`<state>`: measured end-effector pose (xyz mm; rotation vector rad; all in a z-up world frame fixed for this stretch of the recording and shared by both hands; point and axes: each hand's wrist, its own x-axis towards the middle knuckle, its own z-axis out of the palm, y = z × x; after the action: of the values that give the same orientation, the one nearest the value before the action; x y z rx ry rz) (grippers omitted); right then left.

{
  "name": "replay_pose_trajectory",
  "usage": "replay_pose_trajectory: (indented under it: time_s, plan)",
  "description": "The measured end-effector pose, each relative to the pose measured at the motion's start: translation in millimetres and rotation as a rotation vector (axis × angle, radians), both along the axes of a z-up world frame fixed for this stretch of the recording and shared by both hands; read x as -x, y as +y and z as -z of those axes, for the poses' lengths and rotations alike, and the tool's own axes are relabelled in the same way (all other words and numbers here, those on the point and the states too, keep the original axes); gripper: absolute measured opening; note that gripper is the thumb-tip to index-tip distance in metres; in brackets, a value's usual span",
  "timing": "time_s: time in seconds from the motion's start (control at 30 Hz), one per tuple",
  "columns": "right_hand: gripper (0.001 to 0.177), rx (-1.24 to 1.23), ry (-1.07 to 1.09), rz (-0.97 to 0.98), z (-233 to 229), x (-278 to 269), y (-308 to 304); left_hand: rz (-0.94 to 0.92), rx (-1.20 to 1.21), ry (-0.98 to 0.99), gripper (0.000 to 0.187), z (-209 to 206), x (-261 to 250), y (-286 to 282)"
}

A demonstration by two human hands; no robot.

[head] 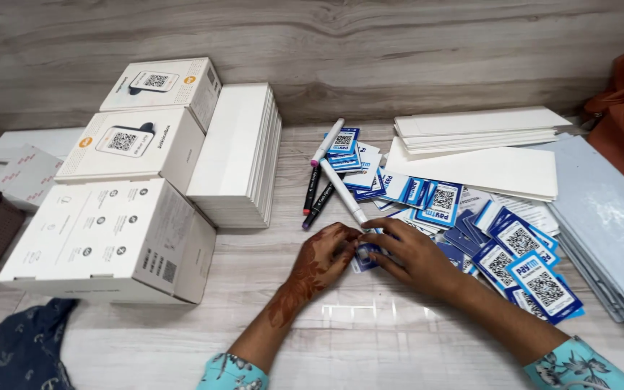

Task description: The person repeatedly picks up white rectangular cards, folds them, and places them into a stack. The person also handles blue cards with QR codes and white boxes labeled with QR codes, organizing them on the floor.

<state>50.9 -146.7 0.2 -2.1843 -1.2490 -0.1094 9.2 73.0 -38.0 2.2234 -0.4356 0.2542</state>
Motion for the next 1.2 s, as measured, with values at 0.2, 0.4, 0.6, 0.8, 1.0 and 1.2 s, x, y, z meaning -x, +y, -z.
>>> replay_pose_trajectory:
  time_s: [0.2,0.4,0.6,0.8,1.0,1.2]
  plan:
    - [0.026,-0.014,-0.189,-0.061,9,12,-14,-0.218,-0.336,-0.208,0.025,-8,54,22]
    - [0.023,0.075,-0.150,-0.115,13,9,-10,-0.468,-0.568,0.003,0.044,4,90,79]
    - [0.025,0.144,-0.104,-0.082,15,9,-9,-0.624,-0.555,0.193,0.090,21,78,103]
    - [0.025,0.123,-0.103,-0.092,12,8,-9,-0.657,-0.517,0.223,0.088,22,75,118]
    - [0.025,0.128,-0.076,-0.085,12,9,-8,-0.635,-0.399,0.158,0.080,24,75,108]
    - [0.022,0.047,-0.059,-0.060,8,-2,-17,-0.359,-0.078,0.070,0.068,4,54,24]
